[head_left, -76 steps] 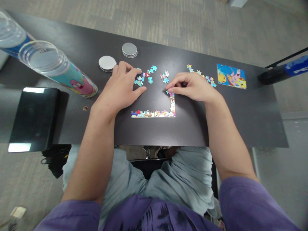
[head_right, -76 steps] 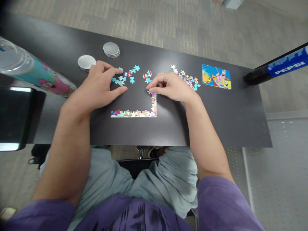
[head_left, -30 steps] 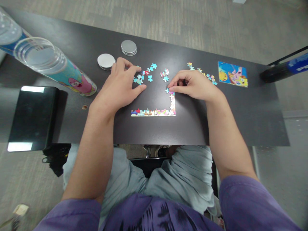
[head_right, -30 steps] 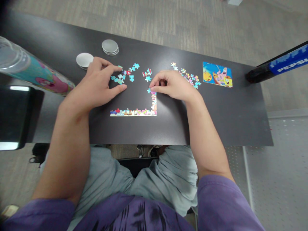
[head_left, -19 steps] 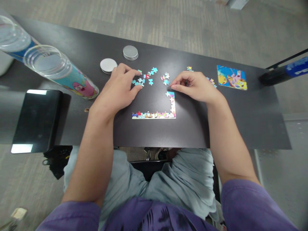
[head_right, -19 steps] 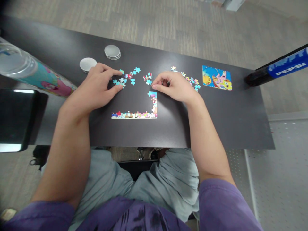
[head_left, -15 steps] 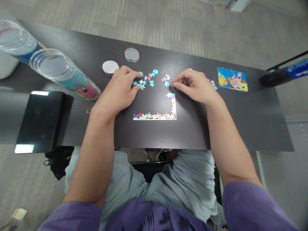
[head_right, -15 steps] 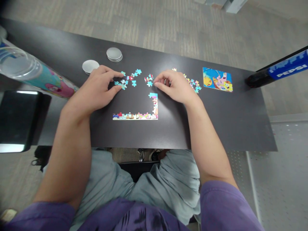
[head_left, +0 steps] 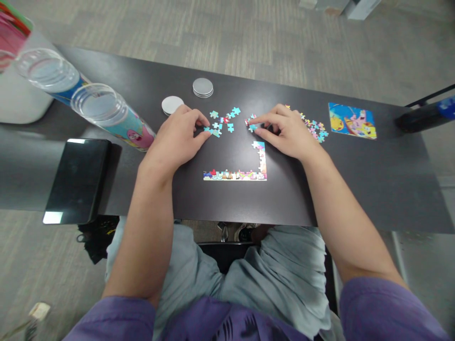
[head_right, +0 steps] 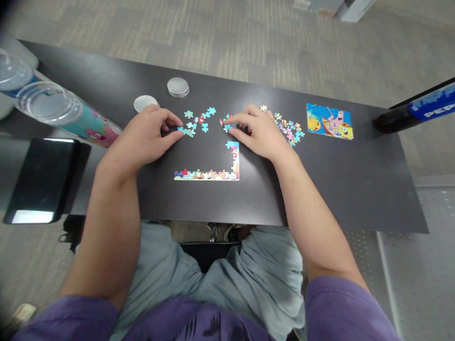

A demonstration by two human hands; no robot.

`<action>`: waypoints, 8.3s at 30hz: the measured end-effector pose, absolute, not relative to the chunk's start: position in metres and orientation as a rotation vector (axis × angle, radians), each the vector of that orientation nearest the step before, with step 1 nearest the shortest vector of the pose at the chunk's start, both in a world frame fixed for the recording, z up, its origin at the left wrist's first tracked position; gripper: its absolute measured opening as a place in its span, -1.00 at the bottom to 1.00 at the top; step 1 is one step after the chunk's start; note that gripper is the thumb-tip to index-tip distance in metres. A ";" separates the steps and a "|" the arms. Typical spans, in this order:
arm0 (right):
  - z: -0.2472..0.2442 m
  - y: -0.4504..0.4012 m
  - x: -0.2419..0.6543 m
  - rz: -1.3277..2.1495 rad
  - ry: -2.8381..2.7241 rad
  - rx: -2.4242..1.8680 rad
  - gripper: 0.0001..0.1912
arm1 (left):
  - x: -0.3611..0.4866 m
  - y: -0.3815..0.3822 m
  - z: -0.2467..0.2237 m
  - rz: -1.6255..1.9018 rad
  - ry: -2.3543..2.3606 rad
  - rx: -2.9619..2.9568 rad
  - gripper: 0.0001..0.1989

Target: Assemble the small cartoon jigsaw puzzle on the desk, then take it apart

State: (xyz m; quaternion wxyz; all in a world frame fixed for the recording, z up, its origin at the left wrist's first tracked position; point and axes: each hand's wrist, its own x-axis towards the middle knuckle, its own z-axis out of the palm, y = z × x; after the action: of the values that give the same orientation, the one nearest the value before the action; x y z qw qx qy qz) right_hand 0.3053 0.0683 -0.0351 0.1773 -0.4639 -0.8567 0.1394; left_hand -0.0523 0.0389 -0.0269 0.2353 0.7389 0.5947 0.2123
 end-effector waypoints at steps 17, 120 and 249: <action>-0.042 0.080 0.311 0.554 -2.265 -1.270 -0.74 | -0.050 0.038 -0.024 0.571 1.598 2.058 -0.89; -0.058 0.083 0.304 0.447 -2.245 -1.186 -0.66 | -0.075 0.003 0.007 0.366 1.305 1.761 -0.75; -0.021 0.051 0.202 1.195 -2.002 -1.121 -0.51 | -0.067 0.023 -0.007 0.335 1.416 2.083 -0.50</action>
State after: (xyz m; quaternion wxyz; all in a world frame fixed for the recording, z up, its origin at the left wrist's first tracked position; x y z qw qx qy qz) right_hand 0.2019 0.0515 -0.0212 0.2736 -0.4167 -0.7443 0.4444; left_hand -0.0674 0.0234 -0.0069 0.2959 0.7830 0.5324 0.1260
